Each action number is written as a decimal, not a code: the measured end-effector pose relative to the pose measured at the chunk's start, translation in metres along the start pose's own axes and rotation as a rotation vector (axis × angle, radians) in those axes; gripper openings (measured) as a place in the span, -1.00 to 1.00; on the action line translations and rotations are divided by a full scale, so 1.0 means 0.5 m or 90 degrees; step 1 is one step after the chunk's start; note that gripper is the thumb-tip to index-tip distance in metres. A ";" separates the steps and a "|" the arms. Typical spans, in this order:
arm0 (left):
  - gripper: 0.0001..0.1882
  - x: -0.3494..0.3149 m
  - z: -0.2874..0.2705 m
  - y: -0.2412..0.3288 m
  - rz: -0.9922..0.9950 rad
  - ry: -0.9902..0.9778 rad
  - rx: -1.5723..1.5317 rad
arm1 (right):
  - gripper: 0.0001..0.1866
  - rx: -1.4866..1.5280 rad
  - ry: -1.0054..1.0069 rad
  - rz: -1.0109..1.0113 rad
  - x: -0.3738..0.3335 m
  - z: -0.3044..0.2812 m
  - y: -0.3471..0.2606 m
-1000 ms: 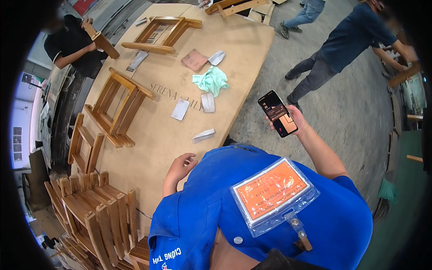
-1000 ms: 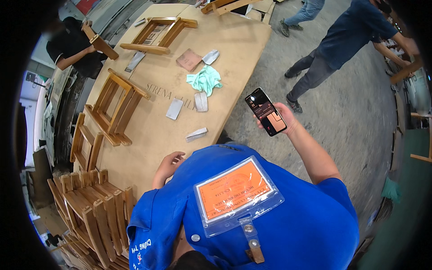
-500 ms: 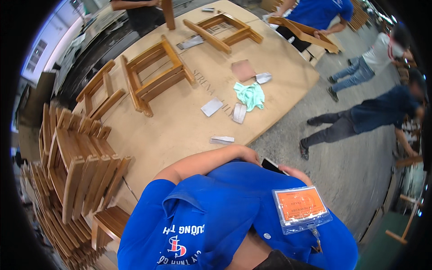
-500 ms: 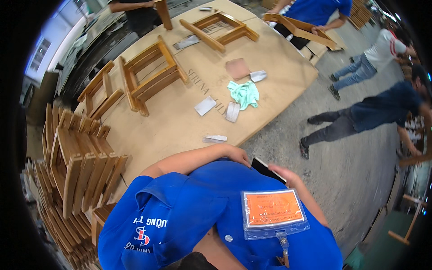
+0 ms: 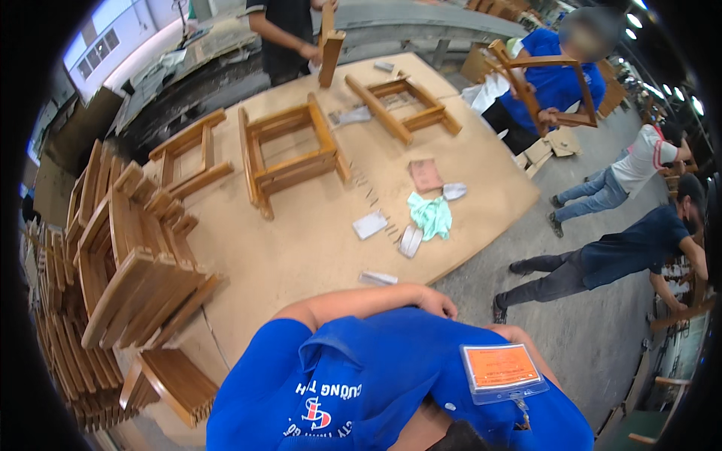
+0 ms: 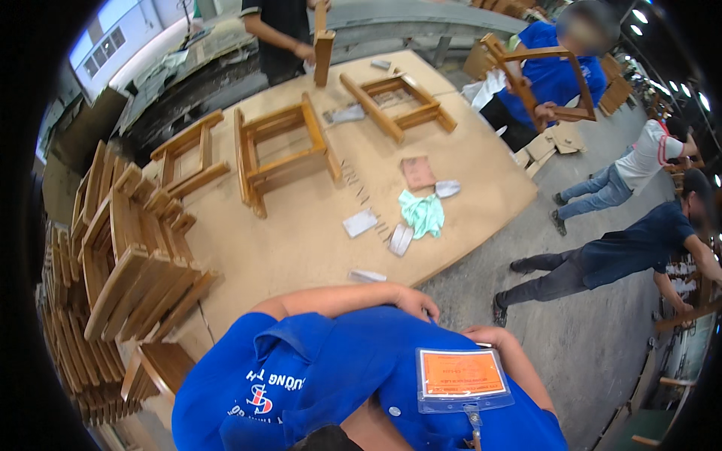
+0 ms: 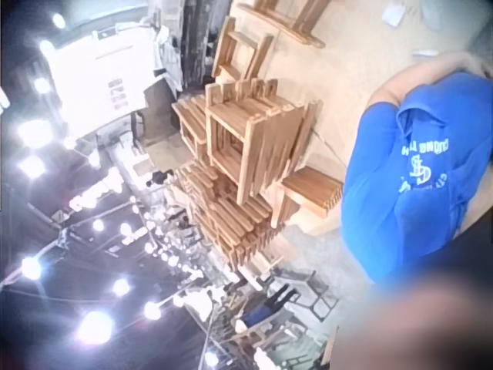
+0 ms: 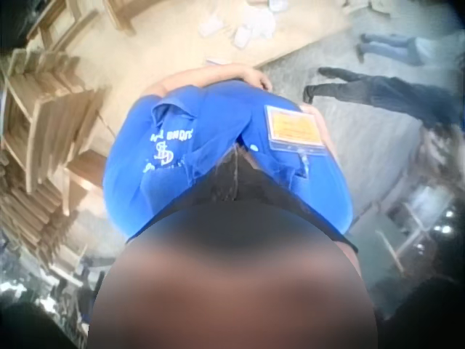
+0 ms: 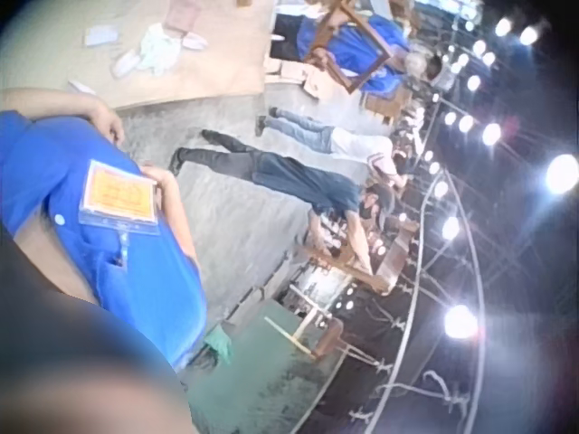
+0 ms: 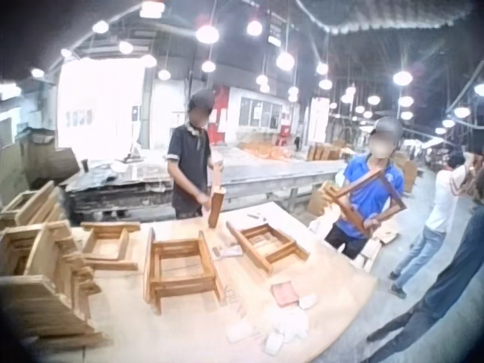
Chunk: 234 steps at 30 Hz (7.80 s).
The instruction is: The person wipes wooden chair frames with a white cloth and a small abrasive pad in a workshop. They handle several frames one at a time, turning them over to clean different sides, then place them back on the table.
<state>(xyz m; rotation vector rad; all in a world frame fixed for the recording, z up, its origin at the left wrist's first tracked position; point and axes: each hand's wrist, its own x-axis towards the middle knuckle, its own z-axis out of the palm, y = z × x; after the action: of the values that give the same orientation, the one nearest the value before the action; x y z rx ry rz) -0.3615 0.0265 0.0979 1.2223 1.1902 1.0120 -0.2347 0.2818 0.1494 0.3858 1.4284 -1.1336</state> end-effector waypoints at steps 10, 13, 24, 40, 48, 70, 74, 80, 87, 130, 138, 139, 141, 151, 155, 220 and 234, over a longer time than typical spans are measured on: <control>-0.74 -0.036 -0.020 0.014 0.007 -0.019 -0.115 | -0.57 -0.125 0.043 -0.092 0.088 0.040 -0.046; -0.74 -0.041 -0.025 0.019 0.008 -0.017 -0.118 | -0.58 -0.141 0.059 -0.112 0.101 0.050 -0.052; -0.71 -0.056 -0.041 0.000 -0.012 0.033 -0.071 | -0.60 -0.188 0.109 -0.172 0.156 0.067 -0.083; -0.64 -0.482 0.132 -0.020 -0.177 0.493 -0.160 | -0.62 -0.300 0.131 -0.233 0.253 0.034 -0.140; -0.48 -0.538 0.190 0.047 -0.278 0.497 -0.144 | -0.64 -0.388 0.049 -0.272 0.230 0.022 -0.201; -0.76 -0.486 -0.008 0.000 -0.355 0.752 -0.067 | -0.78 -0.532 0.074 -0.405 0.390 -0.089 -0.448; -0.81 -0.595 -0.089 -0.051 -0.421 1.008 -0.135 | -0.71 -0.534 0.085 -0.440 0.426 -0.132 -0.502; -0.23 -0.810 -0.200 -0.161 -0.644 1.352 0.090 | -0.75 -0.520 0.142 -0.466 0.523 -0.192 -0.500; -0.27 -0.921 -0.276 -0.282 -0.762 1.335 -0.100 | -0.66 -0.746 0.132 -0.582 0.635 -0.127 -0.568; -0.20 -0.571 0.312 0.052 -0.228 1.406 -0.423 | -0.54 0.086 0.089 -0.469 0.430 -0.206 -0.433; -0.21 -0.498 0.474 0.007 -0.380 1.350 -0.565 | -0.63 -0.148 0.234 -0.417 0.377 -0.104 -0.363; -0.24 -0.498 0.490 0.002 -0.406 1.325 -0.588 | -0.64 -0.185 0.241 -0.403 0.386 -0.098 -0.347; -0.30 -0.499 0.510 -0.018 -0.398 1.286 -0.612 | -0.64 -0.299 0.279 -0.398 0.410 -0.082 -0.316; -0.35 -0.501 0.496 -0.115 -0.442 1.280 -0.361 | -0.58 -0.645 0.278 -0.648 0.402 0.007 -0.306; -0.24 -0.504 0.483 -0.017 -0.447 1.239 -0.353 | -0.58 -0.547 0.255 -0.680 0.378 -0.003 -0.348; -0.47 -0.427 0.422 0.115 -0.557 1.386 -0.277 | -0.61 -0.882 0.106 -0.639 0.587 -0.032 -0.500; -0.49 -0.416 0.416 0.121 -0.571 1.402 -0.256 | -0.65 -0.845 0.095 -0.607 0.642 -0.020 -0.540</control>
<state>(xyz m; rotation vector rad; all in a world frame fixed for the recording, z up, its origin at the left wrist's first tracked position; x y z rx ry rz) -0.1795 -0.2005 0.1732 -1.3869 2.3901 1.5139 -0.5277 0.0421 -0.0313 -1.2722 2.2217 -0.5730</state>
